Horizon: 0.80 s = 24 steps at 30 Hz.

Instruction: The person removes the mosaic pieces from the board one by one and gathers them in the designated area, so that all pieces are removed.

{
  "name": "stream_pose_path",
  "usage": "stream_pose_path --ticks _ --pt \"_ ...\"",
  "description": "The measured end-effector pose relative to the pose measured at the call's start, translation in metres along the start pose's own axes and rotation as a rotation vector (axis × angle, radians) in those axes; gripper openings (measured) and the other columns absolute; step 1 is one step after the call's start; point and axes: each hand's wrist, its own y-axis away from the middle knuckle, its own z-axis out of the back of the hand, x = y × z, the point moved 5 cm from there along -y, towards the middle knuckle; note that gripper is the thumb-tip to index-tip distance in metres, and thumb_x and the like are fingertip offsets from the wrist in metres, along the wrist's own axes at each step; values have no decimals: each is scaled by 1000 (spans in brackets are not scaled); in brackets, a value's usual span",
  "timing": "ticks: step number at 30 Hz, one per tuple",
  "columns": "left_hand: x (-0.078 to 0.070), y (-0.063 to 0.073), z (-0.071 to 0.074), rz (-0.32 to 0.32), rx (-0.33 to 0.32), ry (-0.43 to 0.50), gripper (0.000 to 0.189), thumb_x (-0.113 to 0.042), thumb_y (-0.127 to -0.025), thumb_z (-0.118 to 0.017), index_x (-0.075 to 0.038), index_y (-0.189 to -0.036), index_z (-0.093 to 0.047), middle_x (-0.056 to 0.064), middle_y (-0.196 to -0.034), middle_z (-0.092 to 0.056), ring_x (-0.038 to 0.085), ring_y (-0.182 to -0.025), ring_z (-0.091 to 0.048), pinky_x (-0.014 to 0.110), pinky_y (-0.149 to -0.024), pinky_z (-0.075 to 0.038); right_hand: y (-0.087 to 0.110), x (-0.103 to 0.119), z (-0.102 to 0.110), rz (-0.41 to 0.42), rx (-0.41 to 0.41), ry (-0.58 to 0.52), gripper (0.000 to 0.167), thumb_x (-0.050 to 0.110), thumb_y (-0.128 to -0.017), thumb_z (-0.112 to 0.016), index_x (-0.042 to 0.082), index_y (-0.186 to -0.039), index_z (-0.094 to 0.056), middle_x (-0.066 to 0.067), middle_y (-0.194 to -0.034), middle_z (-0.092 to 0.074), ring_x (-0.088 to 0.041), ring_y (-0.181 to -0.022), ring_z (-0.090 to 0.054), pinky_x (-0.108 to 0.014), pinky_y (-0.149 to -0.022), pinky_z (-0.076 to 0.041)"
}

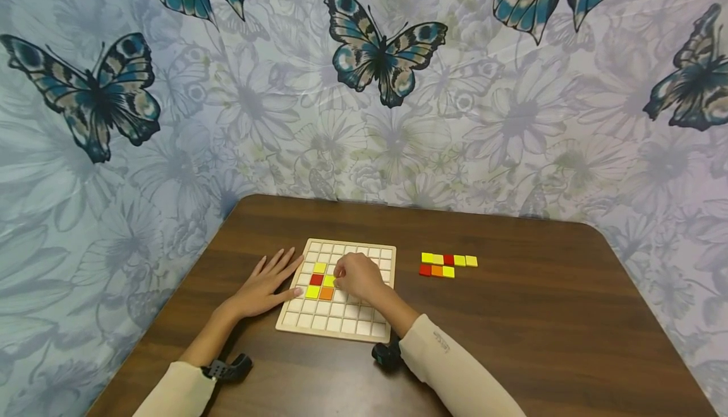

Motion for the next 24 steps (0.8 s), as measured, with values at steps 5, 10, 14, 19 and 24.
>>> stream_pose_path --ticks 5,10,14,19,24 --pt "-2 0 1 0 1 5 82 -60 -99 -54 -19 -163 -25 15 -168 -16 40 -155 -10 67 -118 -1 -1 0 0 -18 11 -16 6 9 -86 -80 11 -82 -76 7 -73 -65 -8 -64 -56 -26 -58 -47" --pt "-2 0 1 0 4 10 82 -59 -99 -55 -19 -163 -25 14 -168 -15 40 -155 -9 67 -118 0 -3 2 0 -17 7 -24 8 10 -86 -81 11 -80 -75 6 -72 -66 -8 -64 -56 -26 -59 -48" --pt "-1 1 0 2 4 9 82 -60 -98 -55 -19 -163 -25 14 -169 -15 40 -155 -9 68 -118 0 -3 4 1 -22 -5 -19 11 10 -86 -81 13 -77 -75 6 -72 -67 -7 -63 -56 -25 -59 -48" --pt "0 0 -1 6 6 4 82 -60 -98 -55 -20 -163 -25 13 -169 -15 39 -155 -9 67 -118 0 -2 6 2 -13 -28 -22 10 8 -87 -79 11 -77 -78 4 -75 -71 -7 -64 -57 -24 -59 -49" --pt "0 0 -1 8 9 8 82 -60 -98 -55 -20 -163 -25 13 -169 -14 39 -155 -9 67 -118 0 0 10 6 5 -64 -27 11 7 -88 -78 9 -78 -81 0 -82 -76 -7 -67 -60 -24 -60 -50"
